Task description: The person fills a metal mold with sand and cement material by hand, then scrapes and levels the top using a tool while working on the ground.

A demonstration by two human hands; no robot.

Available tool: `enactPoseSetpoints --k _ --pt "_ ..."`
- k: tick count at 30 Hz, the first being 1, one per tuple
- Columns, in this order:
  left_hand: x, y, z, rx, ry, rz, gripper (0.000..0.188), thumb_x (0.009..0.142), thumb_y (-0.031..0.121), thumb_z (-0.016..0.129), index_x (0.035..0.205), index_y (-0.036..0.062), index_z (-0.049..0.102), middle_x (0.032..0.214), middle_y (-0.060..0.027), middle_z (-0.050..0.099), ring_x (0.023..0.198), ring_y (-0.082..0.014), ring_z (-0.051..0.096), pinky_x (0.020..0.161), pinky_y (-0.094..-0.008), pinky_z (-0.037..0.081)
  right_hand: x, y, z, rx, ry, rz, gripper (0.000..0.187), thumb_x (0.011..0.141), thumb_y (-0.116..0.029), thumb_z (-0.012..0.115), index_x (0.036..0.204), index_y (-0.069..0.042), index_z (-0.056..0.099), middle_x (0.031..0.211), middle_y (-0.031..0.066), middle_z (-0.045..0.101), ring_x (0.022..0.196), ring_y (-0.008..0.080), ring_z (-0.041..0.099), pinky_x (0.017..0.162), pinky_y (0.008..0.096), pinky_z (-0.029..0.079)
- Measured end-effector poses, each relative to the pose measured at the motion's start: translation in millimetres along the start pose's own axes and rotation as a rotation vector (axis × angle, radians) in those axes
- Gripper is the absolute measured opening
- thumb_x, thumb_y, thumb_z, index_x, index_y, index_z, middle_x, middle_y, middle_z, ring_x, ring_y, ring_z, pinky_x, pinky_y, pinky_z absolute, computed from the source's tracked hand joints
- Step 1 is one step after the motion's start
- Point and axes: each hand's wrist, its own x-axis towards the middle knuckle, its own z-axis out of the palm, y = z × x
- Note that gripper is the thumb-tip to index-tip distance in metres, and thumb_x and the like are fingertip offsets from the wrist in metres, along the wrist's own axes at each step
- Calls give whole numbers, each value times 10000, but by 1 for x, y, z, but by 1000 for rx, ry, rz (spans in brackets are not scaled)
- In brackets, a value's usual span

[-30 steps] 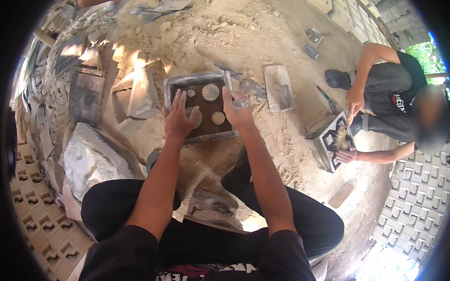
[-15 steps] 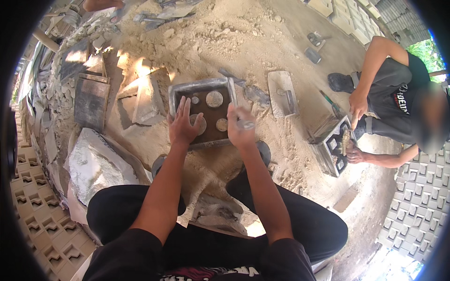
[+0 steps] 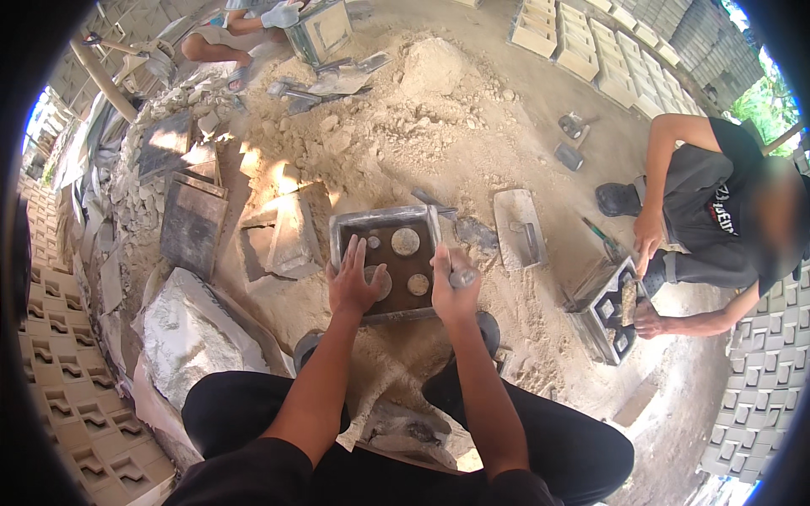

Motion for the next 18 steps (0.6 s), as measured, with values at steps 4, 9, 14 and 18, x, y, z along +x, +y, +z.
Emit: enactPoseSetpoints --k 4,9,14,18 --pt "-2 4 -4 -7 -30 -10 705 908 523 499 1485 165 307 1572 -19 258 1407 -190 324 1129 -550 196 3 20 5 -76 -164 222 372 983 -277 555 765 20 609 720 84 580 674 149 530 651 326 432" --pt "-4 0 -7 -9 -40 -33 699 906 519 507 1483 178 310 1573 -8 255 1406 -204 325 1135 -561 199 -2 -6 3 39 -19 -108 381 976 -261 567 749 44 597 722 64 588 678 140 516 640 307 416" --pt "-2 2 -7 -12 -41 -35 698 905 518 508 1482 179 311 1573 -9 255 1405 -197 328 1126 -564 210 -1 -7 2 143 -32 52 344 967 -225 577 730 24 596 701 54 577 685 131 530 645 290 419" --pt "-2 2 -3 -35 -14 -10 698 904 516 512 1479 174 314 1572 -11 259 1400 -194 336 1118 -572 218 1 9 1 170 16 -135 337 971 -207 570 702 -5 590 652 39 554 648 107 516 612 283 410"
